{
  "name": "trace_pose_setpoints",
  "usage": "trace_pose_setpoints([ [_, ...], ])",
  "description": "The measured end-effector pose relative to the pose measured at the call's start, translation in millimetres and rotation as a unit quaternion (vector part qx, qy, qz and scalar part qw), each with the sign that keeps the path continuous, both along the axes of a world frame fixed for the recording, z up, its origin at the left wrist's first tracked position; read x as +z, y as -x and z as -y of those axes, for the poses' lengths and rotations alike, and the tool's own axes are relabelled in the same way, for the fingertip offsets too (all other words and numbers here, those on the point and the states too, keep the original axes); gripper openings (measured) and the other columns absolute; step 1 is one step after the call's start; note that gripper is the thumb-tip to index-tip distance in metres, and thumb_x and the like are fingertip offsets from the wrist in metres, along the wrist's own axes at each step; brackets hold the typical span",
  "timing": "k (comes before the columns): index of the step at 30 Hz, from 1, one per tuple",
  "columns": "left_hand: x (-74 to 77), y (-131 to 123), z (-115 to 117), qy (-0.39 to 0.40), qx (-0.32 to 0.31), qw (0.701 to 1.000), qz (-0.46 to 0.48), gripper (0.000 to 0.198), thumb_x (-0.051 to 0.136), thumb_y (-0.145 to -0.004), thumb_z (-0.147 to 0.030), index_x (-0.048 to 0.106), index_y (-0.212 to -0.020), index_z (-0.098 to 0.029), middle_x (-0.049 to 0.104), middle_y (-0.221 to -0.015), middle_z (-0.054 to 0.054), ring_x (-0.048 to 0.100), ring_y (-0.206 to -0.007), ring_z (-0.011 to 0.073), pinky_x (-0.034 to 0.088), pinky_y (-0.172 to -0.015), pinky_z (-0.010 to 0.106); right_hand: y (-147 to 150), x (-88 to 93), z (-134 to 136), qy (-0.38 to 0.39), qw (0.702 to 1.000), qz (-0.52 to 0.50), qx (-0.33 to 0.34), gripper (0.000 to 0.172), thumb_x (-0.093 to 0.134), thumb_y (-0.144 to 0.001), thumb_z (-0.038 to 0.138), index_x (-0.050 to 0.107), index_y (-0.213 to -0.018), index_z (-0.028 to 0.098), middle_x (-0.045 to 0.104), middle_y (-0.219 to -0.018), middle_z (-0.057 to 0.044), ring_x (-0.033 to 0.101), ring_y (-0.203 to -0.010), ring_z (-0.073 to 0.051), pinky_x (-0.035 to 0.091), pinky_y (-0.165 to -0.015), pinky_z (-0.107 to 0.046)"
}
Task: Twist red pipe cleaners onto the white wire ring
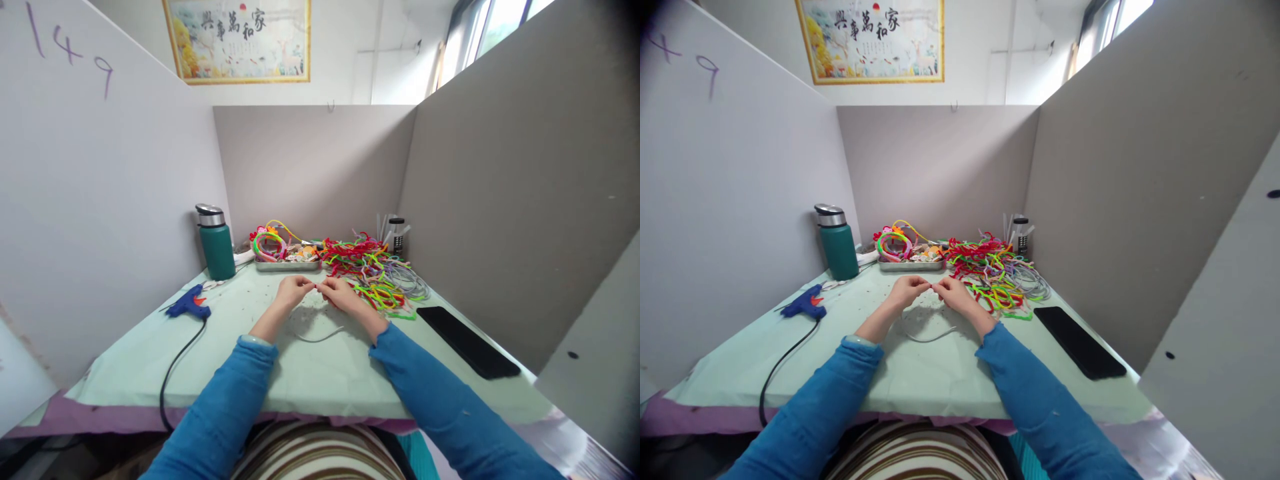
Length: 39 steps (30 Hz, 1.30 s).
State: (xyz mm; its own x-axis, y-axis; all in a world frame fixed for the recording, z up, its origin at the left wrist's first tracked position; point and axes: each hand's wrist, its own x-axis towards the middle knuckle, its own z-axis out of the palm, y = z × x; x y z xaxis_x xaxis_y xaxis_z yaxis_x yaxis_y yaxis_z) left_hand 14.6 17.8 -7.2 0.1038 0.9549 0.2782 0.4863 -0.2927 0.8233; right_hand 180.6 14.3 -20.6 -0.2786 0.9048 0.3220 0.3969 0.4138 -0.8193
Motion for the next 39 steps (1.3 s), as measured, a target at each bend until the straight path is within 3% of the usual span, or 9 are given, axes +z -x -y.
trace_pose_setpoints([
  [11, 1.0, -1, 3, 0.018, -0.006, 1.0, 0.005, 0.033, 0.061, -0.066, -0.043, 0.071, -0.075, -0.012, 0.049, -0.048, -0.002, 0.037, -0.049, 0.0087, 0.027, -0.047, 0.022, 1, 4.0, 5, 0.01, 1.0, 0.005, -0.004, 0.027, 0.051, -0.081, 0.039, 0.053, -0.067, 0.016, 0.048, -0.05, 0.004, 0.037, -0.041, -0.007, 0.027, -0.041, -0.02],
  [19, 0.6, 1, 0, 0.001, 0.034, 0.999, 0.014, 0.035, 0.06, -0.068, -0.042, 0.072, -0.081, -0.013, 0.054, -0.056, 0.0, 0.037, -0.049, 0.008, 0.027, -0.048, 0.022, 0, 1.2, -1, -0.011, 1.0, -0.009, -0.009, 0.024, 0.049, -0.082, 0.034, 0.054, -0.067, 0.016, 0.047, -0.05, 0.004, 0.039, -0.044, -0.008, 0.028, -0.045, -0.021],
  [28, 1.6, 0, 3, 0.024, 0.008, 0.999, 0.022, 0.038, 0.06, -0.068, -0.045, 0.072, -0.082, -0.012, 0.043, -0.046, -0.004, 0.033, -0.046, 0.0072, 0.024, -0.046, 0.022, 0, -1.7, -8, -0.034, 0.999, 0.009, -0.031, 0.021, 0.049, -0.079, 0.03, 0.06, -0.07, 0.015, 0.046, -0.053, 0.003, 0.042, -0.053, -0.01, 0.03, -0.05, -0.021],
  [39, 0.2, 0, 2, 0.026, 0.008, 0.999, 0.019, 0.037, 0.06, -0.068, -0.046, 0.071, -0.08, -0.013, 0.045, -0.049, -0.004, 0.034, -0.045, 0.0067, 0.025, -0.045, 0.022, -1, -5.1, -11, -0.039, 0.999, 0.012, -0.021, 0.023, 0.05, -0.079, 0.034, 0.061, -0.073, 0.014, 0.047, -0.054, 0.003, 0.041, -0.052, -0.01, 0.03, -0.049, -0.021],
])
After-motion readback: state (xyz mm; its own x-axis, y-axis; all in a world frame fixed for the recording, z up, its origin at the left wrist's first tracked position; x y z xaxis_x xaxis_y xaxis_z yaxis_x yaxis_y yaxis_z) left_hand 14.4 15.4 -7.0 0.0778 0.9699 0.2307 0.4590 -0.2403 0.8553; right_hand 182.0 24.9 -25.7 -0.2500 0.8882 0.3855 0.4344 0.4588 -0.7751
